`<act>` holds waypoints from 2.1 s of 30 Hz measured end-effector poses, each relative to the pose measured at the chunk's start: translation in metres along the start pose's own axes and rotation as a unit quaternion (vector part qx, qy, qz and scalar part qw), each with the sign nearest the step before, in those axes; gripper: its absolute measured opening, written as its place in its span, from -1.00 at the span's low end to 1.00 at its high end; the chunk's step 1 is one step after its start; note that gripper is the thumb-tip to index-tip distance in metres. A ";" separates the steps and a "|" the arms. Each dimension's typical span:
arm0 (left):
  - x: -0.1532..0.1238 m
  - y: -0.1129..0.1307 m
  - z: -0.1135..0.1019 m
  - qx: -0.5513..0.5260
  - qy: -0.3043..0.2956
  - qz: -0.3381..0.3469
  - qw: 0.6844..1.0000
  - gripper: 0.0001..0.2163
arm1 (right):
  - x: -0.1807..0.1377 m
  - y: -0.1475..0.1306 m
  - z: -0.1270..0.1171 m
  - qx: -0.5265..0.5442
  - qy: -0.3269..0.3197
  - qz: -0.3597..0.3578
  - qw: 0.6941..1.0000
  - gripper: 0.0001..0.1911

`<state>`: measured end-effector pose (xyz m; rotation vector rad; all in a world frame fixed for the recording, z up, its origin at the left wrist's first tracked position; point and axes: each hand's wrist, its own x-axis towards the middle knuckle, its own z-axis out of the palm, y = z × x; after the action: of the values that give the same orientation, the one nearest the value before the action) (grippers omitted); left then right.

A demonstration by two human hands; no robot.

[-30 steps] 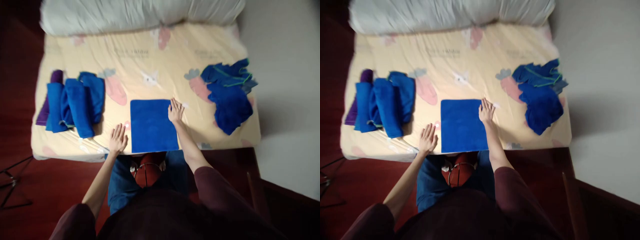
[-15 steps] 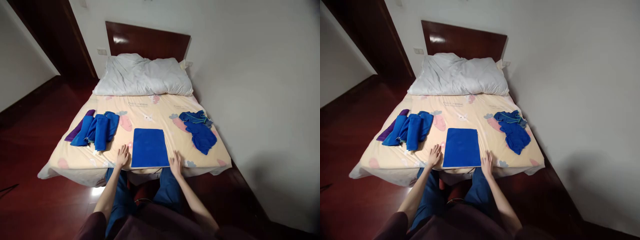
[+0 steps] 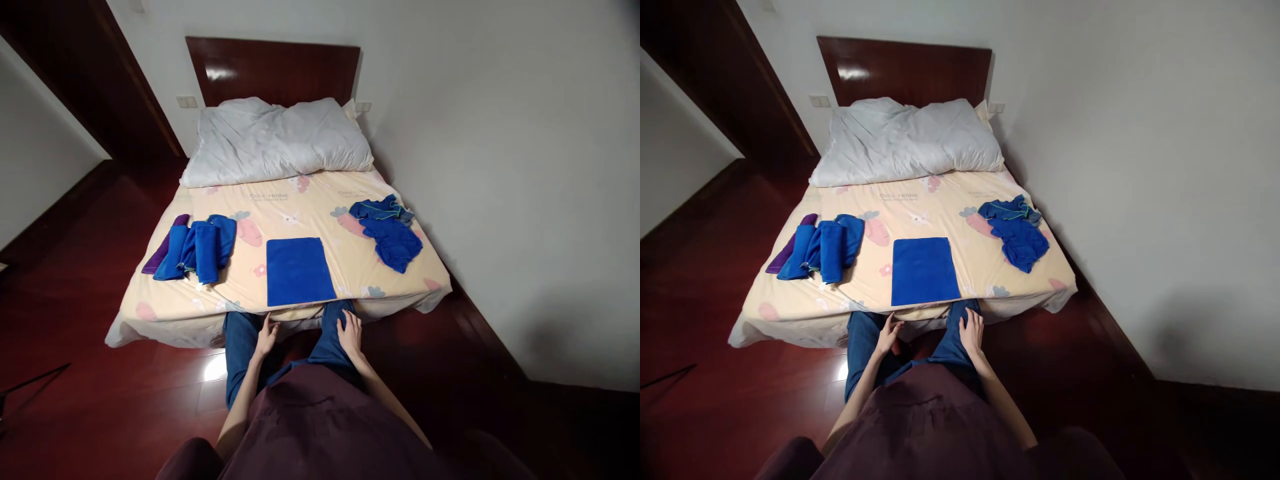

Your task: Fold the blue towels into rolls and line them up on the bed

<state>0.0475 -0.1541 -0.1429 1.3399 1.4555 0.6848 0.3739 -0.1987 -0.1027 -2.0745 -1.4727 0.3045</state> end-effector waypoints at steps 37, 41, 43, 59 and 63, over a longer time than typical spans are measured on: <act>0.034 0.044 -0.035 0.000 0.181 0.024 0.983 -0.74 | 0.058 0.006 0.044 0.244 0.028 0.025 0.969 -0.78; 0.026 0.040 -0.036 0.072 0.191 0.070 0.977 -0.76 | 0.049 0.000 0.042 0.175 0.048 -0.037 0.983 -0.95; 0.027 0.042 -0.037 0.101 0.185 0.092 0.973 -0.77 | 0.050 -0.005 0.040 0.148 0.053 -0.050 0.986 -0.95; 0.067 0.065 -0.068 0.024 0.058 0.187 0.980 -0.72 | 0.070 -0.022 0.041 0.213 -0.031 -0.126 0.968 -0.46; 0.071 0.061 -0.069 0.021 0.052 0.152 0.987 -0.70 | 0.074 -0.022 0.043 0.230 -0.025 -0.087 0.969 -0.43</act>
<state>0.0158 -0.0585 -0.0852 1.5986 1.3640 0.9374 0.3630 -0.1117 -0.1149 -1.5701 -1.4385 0.5724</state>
